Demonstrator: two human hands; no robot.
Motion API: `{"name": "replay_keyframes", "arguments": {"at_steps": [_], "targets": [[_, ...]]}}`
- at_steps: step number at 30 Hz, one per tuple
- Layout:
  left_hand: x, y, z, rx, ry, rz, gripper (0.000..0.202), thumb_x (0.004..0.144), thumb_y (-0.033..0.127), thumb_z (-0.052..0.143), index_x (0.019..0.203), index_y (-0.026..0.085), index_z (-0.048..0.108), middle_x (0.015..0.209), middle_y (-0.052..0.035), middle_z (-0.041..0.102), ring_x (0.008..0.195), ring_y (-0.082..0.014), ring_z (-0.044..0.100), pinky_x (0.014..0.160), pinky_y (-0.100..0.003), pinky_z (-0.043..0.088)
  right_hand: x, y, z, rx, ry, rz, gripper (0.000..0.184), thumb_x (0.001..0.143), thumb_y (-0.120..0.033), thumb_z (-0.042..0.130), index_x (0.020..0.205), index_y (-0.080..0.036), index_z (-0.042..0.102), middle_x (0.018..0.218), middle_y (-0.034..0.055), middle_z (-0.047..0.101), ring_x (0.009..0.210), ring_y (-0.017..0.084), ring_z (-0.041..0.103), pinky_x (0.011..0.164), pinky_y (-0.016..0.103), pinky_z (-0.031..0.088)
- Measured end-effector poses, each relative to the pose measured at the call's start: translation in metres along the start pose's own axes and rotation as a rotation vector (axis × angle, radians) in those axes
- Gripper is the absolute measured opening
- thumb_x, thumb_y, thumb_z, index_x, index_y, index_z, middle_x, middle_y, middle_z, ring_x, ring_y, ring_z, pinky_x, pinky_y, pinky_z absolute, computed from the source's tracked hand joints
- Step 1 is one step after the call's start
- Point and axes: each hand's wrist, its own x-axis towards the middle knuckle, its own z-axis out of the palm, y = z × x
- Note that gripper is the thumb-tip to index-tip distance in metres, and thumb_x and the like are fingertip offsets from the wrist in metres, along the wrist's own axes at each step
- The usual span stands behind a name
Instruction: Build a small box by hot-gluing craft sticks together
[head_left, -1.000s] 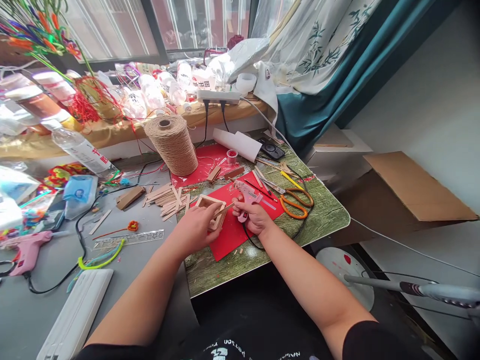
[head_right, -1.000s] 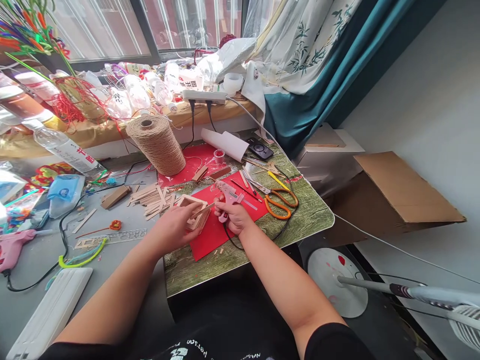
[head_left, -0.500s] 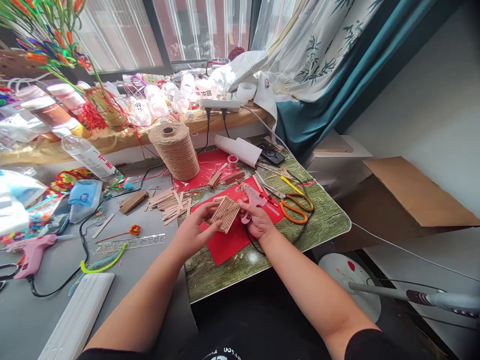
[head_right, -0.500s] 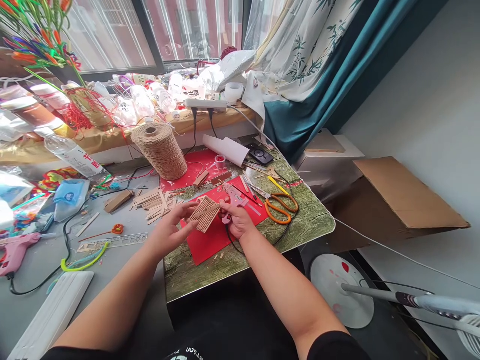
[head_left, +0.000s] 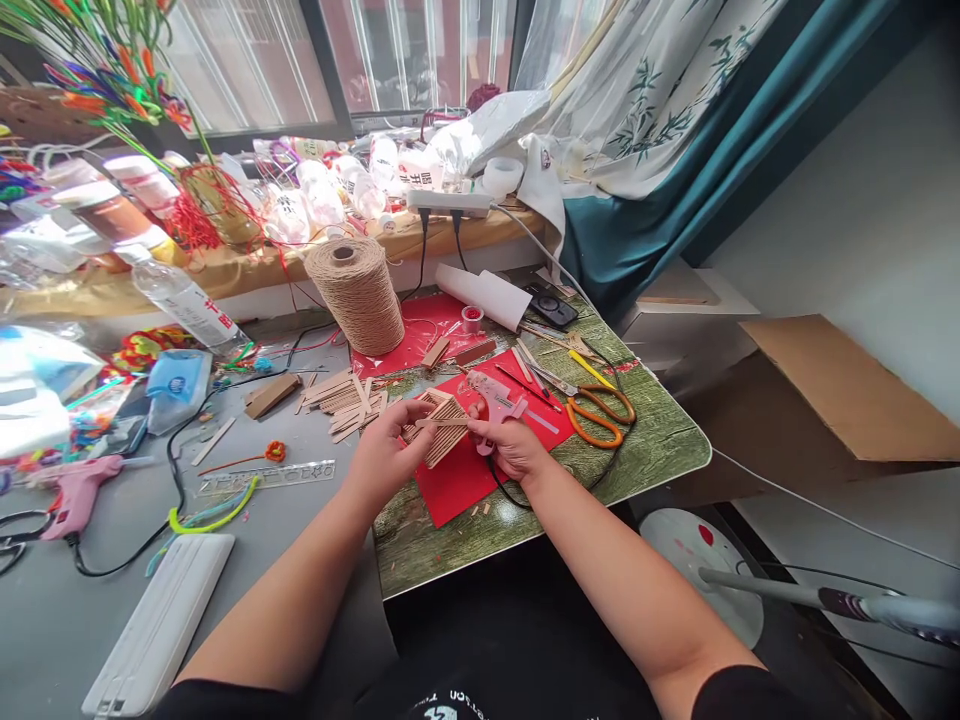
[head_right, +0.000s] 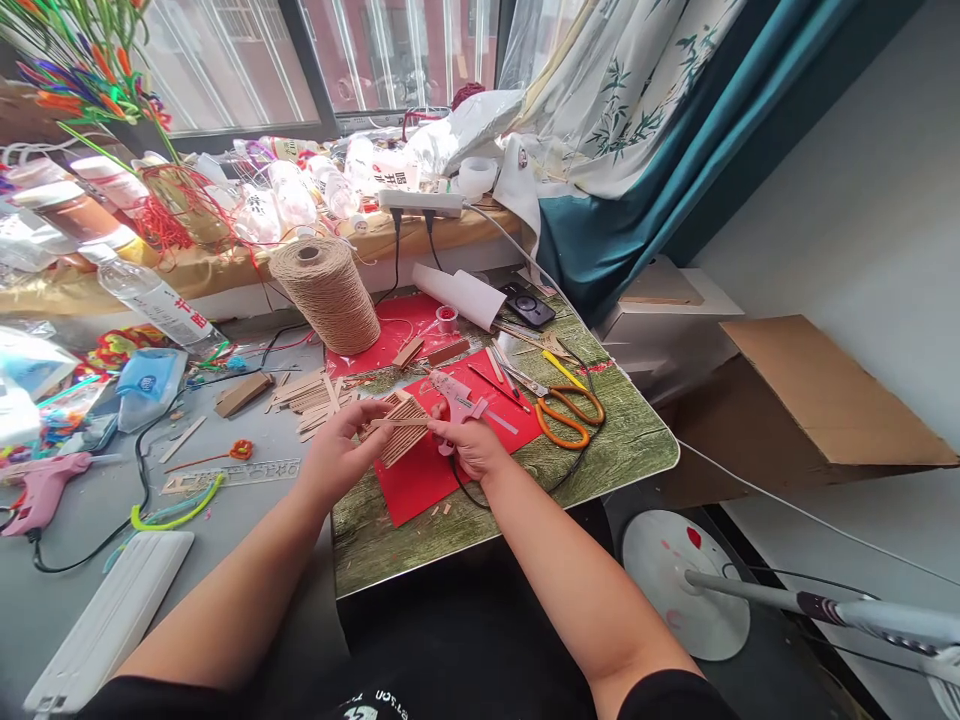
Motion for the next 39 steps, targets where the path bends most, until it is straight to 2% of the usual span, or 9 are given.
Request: {"name": "replay_keyframes", "arguments": {"at_steps": [4, 8, 13, 16, 20, 23, 30, 36, 39], "targets": [[0.002, 0.002, -0.001, -0.01, 0.019, -0.035, 0.023, 0.096, 0.04, 0.062, 0.106, 0.022, 0.07, 0.09, -0.0017, 0.072, 0.076, -0.0163, 0.063, 0.07, -0.029, 0.05, -0.002, -0.001, 0.002, -0.072, -0.011, 0.004, 0.042, 0.061, -0.026, 0.096, 0.087, -0.021, 0.064, 0.085, -0.0028, 0.061, 0.071, 0.011, 0.054, 0.058, 0.023, 0.04], [0.003, 0.003, -0.001, -0.068, 0.002, -0.053, 0.021, 0.096, 0.039, 0.063, 0.103, 0.021, 0.07, 0.089, -0.0014, 0.071, 0.075, -0.0154, 0.062, 0.07, -0.028, 0.05, -0.002, 0.0, 0.002, -0.13, -0.049, 0.027, 0.039, 0.066, -0.032, 0.095, 0.09, -0.022, 0.065, 0.083, -0.0033, 0.058, 0.065, 0.01, 0.05, 0.05, 0.023, 0.032], [0.002, 0.002, -0.001, -0.048, -0.006, -0.078, 0.023, 0.097, 0.043, 0.061, 0.094, 0.021, 0.069, 0.081, -0.0002, 0.071, 0.071, -0.0157, 0.061, 0.065, -0.028, 0.046, -0.002, 0.005, 0.0, -0.216, -0.062, -0.009, 0.04, 0.067, -0.033, 0.095, 0.095, -0.023, 0.067, 0.087, -0.0028, 0.06, 0.065, 0.01, 0.049, 0.05, 0.023, 0.032], [0.001, 0.003, -0.002, 0.048, -0.004, -0.033, 0.024, 0.097, 0.042, 0.061, 0.09, 0.021, 0.069, 0.077, 0.0005, 0.069, 0.069, -0.016, 0.06, 0.064, -0.029, 0.044, -0.002, 0.009, 0.0, -0.267, -0.08, 0.026, 0.041, 0.068, -0.032, 0.095, 0.095, -0.023, 0.065, 0.083, -0.0037, 0.058, 0.063, 0.01, 0.047, 0.051, 0.023, 0.033], [0.002, 0.003, -0.004, 0.24, 0.008, 0.071, 0.03, 0.098, 0.044, 0.06, 0.078, 0.021, 0.063, 0.072, -0.0003, 0.067, 0.069, -0.0172, 0.056, 0.067, -0.031, 0.04, -0.003, 0.015, 0.001, -0.271, -0.073, 0.057, 0.043, 0.066, -0.031, 0.096, 0.094, -0.024, 0.064, 0.079, -0.0042, 0.058, 0.066, 0.011, 0.049, 0.058, 0.025, 0.04], [0.002, 0.003, -0.005, 0.336, 0.016, 0.123, 0.034, 0.098, 0.045, 0.06, 0.074, 0.021, 0.06, 0.07, -0.0003, 0.065, 0.069, -0.0176, 0.055, 0.07, -0.032, 0.038, -0.002, 0.019, 0.003, -0.258, -0.064, 0.045, 0.046, 0.061, -0.029, 0.098, 0.091, -0.023, 0.064, 0.083, -0.0035, 0.059, 0.075, 0.014, 0.054, 0.071, 0.029, 0.047], [0.002, 0.007, -0.006, 0.369, -0.085, 0.169, 0.026, 0.098, 0.044, 0.06, 0.086, 0.024, 0.072, 0.07, 0.0007, 0.068, 0.067, -0.0164, 0.055, 0.07, -0.032, 0.037, 0.001, 0.025, 0.004, -0.28, 0.015, 0.038, 0.057, 0.055, -0.034, 0.099, 0.1, -0.023, 0.066, 0.088, -0.0026, 0.059, 0.089, 0.016, 0.059, 0.091, 0.035, 0.051], [0.003, 0.008, -0.004, 0.309, -0.112, 0.13, 0.021, 0.096, 0.038, 0.062, 0.086, 0.025, 0.075, 0.074, 0.0009, 0.069, 0.068, -0.0156, 0.056, 0.069, -0.03, 0.038, 0.001, 0.025, 0.007, -0.281, 0.0, 0.003, 0.056, 0.057, -0.036, 0.098, 0.101, -0.024, 0.067, 0.083, -0.0028, 0.06, 0.086, 0.017, 0.06, 0.083, 0.034, 0.053], [0.002, 0.008, -0.004, 0.252, -0.087, 0.062, 0.02, 0.096, 0.038, 0.062, 0.088, 0.025, 0.075, 0.076, 0.0012, 0.071, 0.07, -0.0156, 0.058, 0.067, -0.029, 0.039, 0.0, 0.023, 0.005, -0.292, -0.007, 0.021, 0.055, 0.06, -0.037, 0.097, 0.103, -0.024, 0.067, 0.08, -0.004, 0.058, 0.074, 0.014, 0.055, 0.069, 0.028, 0.049]]}}
